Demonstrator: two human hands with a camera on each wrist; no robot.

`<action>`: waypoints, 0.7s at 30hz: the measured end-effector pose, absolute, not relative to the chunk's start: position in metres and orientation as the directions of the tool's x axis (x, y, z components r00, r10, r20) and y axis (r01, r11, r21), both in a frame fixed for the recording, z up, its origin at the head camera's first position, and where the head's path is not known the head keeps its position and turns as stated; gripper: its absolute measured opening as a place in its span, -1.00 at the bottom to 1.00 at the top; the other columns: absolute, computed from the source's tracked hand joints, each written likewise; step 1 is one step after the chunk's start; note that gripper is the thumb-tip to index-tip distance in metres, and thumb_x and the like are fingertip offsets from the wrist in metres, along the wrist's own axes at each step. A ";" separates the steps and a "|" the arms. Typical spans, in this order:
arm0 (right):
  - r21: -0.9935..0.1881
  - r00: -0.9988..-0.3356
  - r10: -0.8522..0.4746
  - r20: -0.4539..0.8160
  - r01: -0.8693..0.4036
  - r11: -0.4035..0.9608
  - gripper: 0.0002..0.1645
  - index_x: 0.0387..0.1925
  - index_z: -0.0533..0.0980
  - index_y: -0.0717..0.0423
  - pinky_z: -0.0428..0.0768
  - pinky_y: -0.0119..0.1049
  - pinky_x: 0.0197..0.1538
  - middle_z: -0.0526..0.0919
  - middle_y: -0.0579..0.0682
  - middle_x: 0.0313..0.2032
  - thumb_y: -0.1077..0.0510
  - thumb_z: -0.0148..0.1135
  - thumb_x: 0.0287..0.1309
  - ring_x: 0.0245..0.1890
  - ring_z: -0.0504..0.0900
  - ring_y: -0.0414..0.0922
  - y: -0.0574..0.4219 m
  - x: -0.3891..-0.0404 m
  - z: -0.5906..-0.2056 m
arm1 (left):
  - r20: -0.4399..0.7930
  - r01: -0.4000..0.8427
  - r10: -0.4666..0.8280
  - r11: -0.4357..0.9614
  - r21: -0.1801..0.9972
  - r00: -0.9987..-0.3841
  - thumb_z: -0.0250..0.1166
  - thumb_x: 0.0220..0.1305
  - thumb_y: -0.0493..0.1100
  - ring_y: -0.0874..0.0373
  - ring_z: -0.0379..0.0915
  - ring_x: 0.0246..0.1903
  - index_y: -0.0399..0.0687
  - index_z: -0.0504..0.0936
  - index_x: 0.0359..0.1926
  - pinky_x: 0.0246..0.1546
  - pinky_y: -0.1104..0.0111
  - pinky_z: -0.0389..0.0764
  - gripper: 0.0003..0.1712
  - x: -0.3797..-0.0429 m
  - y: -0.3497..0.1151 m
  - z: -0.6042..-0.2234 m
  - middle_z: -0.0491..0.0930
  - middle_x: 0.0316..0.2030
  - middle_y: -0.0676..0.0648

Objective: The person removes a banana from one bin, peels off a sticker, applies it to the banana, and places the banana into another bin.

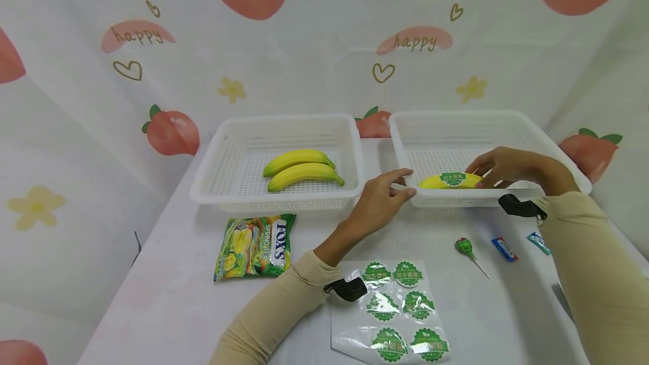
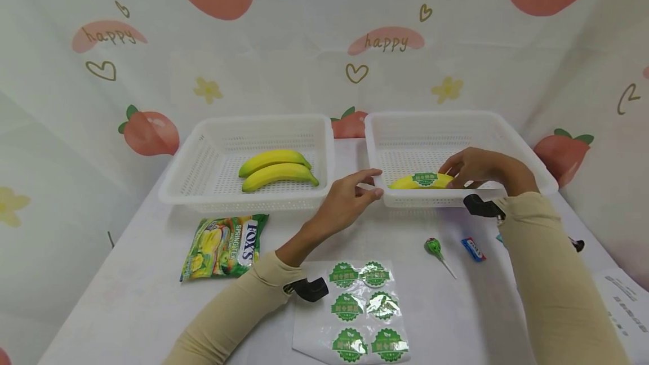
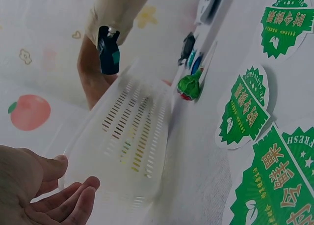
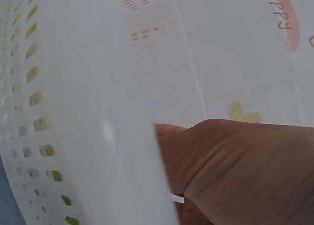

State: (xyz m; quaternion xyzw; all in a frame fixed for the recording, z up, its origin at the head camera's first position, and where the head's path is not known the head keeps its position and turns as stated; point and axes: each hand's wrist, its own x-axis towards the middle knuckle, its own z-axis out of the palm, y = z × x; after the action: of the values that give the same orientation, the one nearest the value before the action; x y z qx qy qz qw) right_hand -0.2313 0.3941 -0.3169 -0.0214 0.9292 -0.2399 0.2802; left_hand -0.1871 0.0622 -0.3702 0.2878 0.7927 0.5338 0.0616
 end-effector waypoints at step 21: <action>-0.437 -0.955 -0.233 -0.181 -0.135 0.890 -0.34 0.38 0.47 0.34 0.61 0.33 0.15 0.65 0.41 0.20 -0.08 0.21 0.54 0.19 0.63 0.38 0.360 -0.194 -0.310 | 0.213 0.385 0.529 0.240 0.891 -0.822 0.30 0.56 -0.17 -0.09 0.76 -0.03 -0.06 0.48 0.50 -0.20 0.53 0.59 -0.44 -0.185 0.062 -0.371 0.65 0.14 -0.14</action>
State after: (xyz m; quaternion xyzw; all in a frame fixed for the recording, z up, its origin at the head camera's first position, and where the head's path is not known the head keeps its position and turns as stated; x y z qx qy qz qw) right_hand -0.1936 0.3597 -0.3103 -0.0953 0.9652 -0.2148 0.1150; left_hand -0.1849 0.0621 -0.3712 0.2912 0.7847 0.5432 0.0660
